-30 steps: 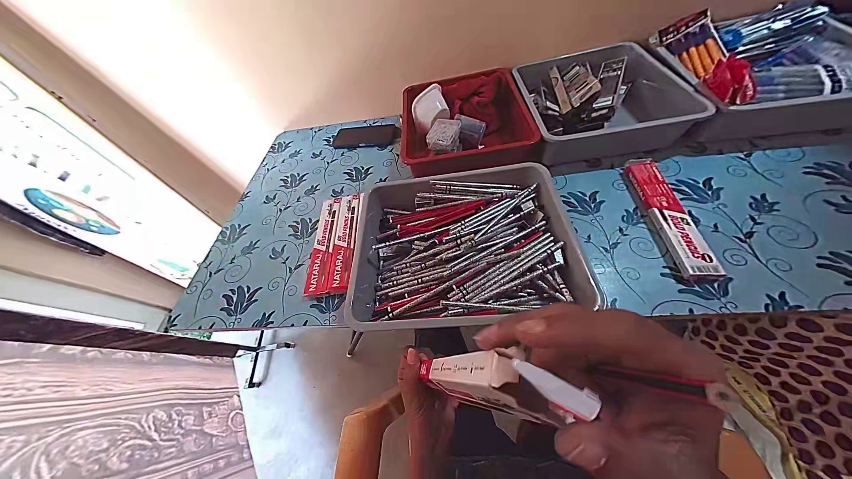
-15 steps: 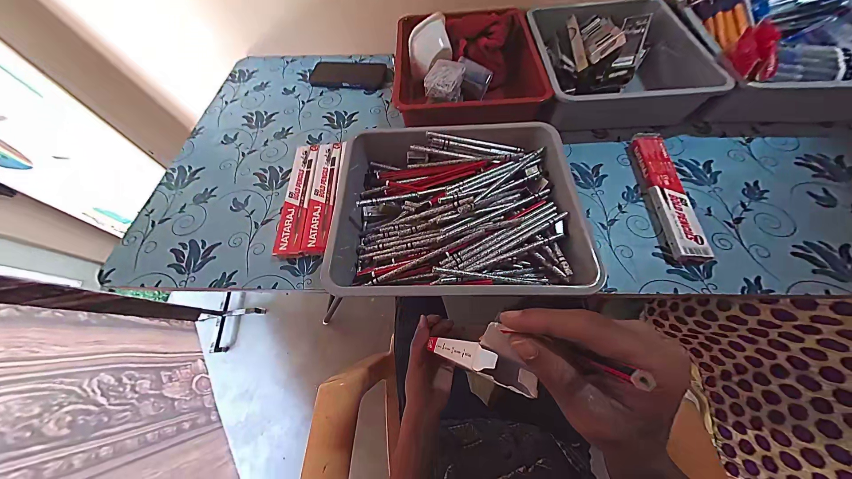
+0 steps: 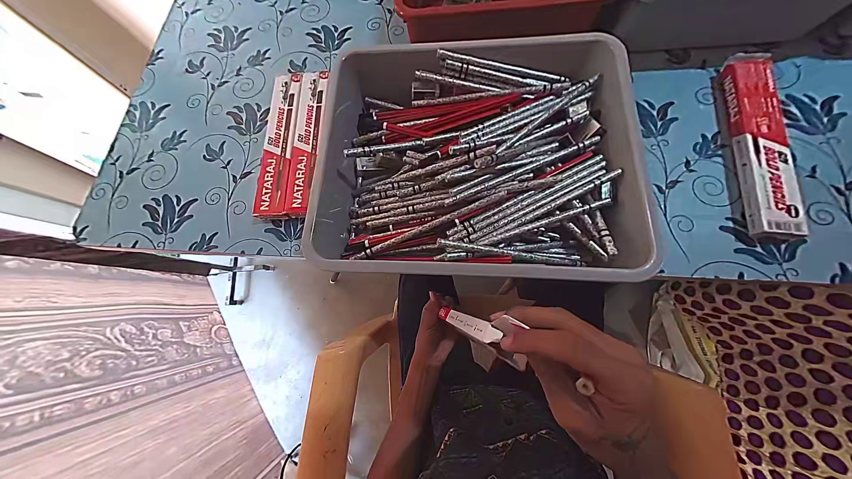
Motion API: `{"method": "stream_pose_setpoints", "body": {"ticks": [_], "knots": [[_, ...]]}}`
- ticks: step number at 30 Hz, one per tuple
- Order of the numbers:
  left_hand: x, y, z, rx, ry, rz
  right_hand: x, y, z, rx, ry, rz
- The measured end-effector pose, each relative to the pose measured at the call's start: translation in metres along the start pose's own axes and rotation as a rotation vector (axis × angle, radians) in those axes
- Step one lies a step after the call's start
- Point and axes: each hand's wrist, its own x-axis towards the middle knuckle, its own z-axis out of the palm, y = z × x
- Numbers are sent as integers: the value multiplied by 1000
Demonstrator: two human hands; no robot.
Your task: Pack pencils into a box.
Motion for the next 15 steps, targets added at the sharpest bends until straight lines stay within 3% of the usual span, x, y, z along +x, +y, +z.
{"method": "stream_pose_setpoints", "body": {"ticks": [7,12,15], "knots": [[13,5,-24,132,148,-6,-16,13,-33,-479,-285,-29],[14,8,-21,177,172,-35,-13,25,-34,-439,-242,-138],[12,10,-8,169,221,-46,-15,41,-24,-352,-94,-201]]}}
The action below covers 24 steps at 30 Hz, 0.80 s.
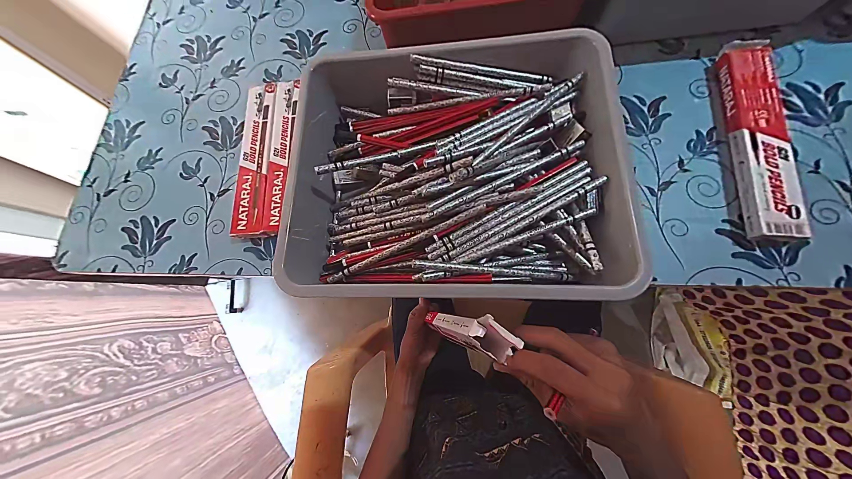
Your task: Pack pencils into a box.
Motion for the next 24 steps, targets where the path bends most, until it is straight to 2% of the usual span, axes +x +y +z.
{"method": "stream_pose_setpoints", "body": {"ticks": [2,4,6,10,13,16,24], "knots": [[-4,-2,6,-29,27,-31,-9,12,23,52,175,-45],[-9,-7,8,-85,-15,-43,-17,16,42,85,286,-47],[-13,-9,12,-102,-22,-17,-20,10,49,110,321,20],[-7,-14,13,8,88,73,-17,-8,49,129,465,211],[-3,-15,11,59,124,106,-14,-12,46,53,569,258],[1,-15,14,75,147,147,-13,-10,41,-9,588,241],[-5,-6,20,210,193,402,-16,-12,24,-130,522,428]]}}
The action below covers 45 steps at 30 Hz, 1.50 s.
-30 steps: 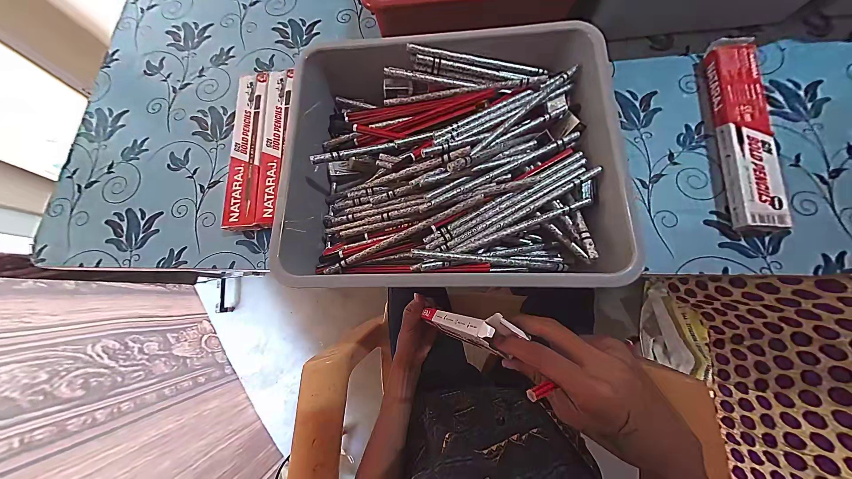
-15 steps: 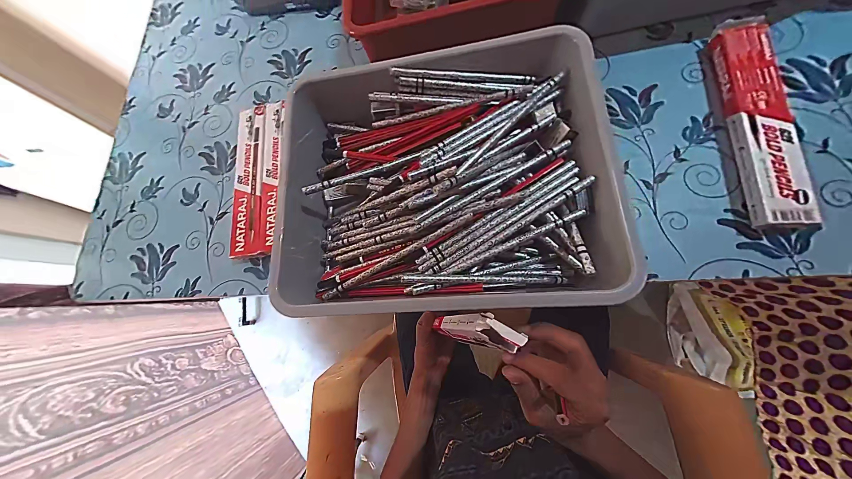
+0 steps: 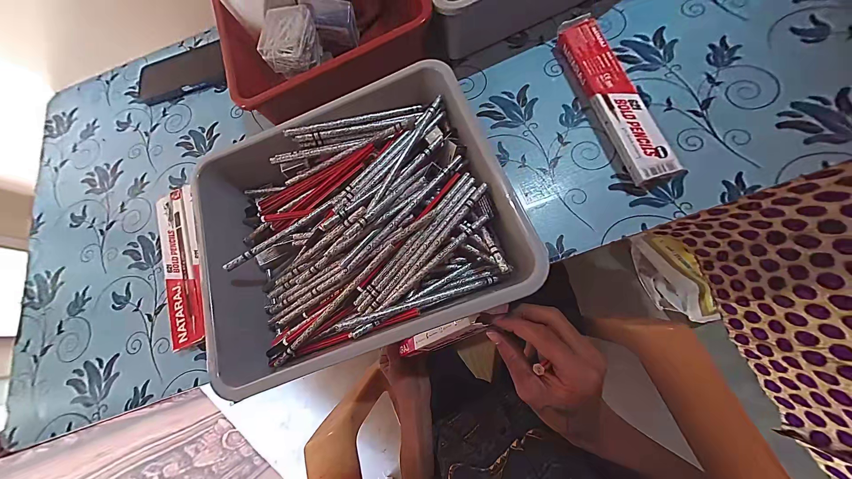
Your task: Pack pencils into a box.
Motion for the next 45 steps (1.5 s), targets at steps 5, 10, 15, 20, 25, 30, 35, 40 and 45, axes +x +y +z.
{"method": "stream_pose_setpoints", "body": {"ticks": [5,10,15,20,25,30,35,40,45], "knots": [[-1,-6,-8,33,-8,46,-8,-1,-3,-88,-64,36],[-2,-4,-10,81,29,71,-11,-7,-7,-162,-151,115],[-5,2,-7,109,60,105,-15,-11,-9,-59,-176,128],[-9,0,-5,106,50,75,-22,-15,-5,-69,-219,88],[-11,0,-6,119,60,60,-22,-20,-6,-178,-276,27],[-2,-7,-19,119,30,-102,-17,-21,-15,-47,-297,-14],[-7,-6,-14,91,8,-226,-13,-10,-20,-31,-247,-45],[-17,-5,-10,33,-56,-369,-16,-17,-28,83,-306,12],[-20,-7,-13,16,-143,-433,-16,-21,-36,8,-389,-110]]}}
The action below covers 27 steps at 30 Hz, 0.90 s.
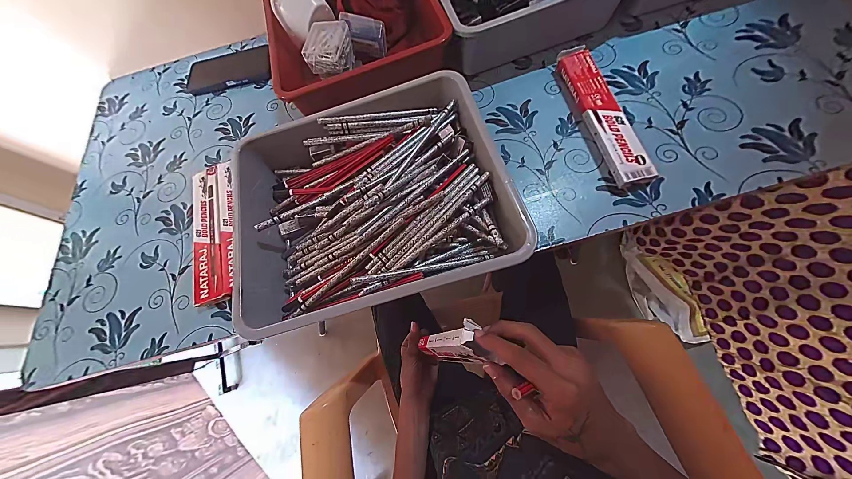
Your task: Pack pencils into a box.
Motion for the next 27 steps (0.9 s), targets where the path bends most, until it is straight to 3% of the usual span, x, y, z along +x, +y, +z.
{"method": "stream_pose_setpoints", "body": {"ticks": [12,21,27], "knots": [[0,1,-13,74,-25,-59,4,-1,-22,-115,-243,-105],[2,23,-6,125,-141,-308,33,15,-45,155,-641,-235],[4,30,-1,69,-231,-370,45,16,-34,232,-633,-180]]}}
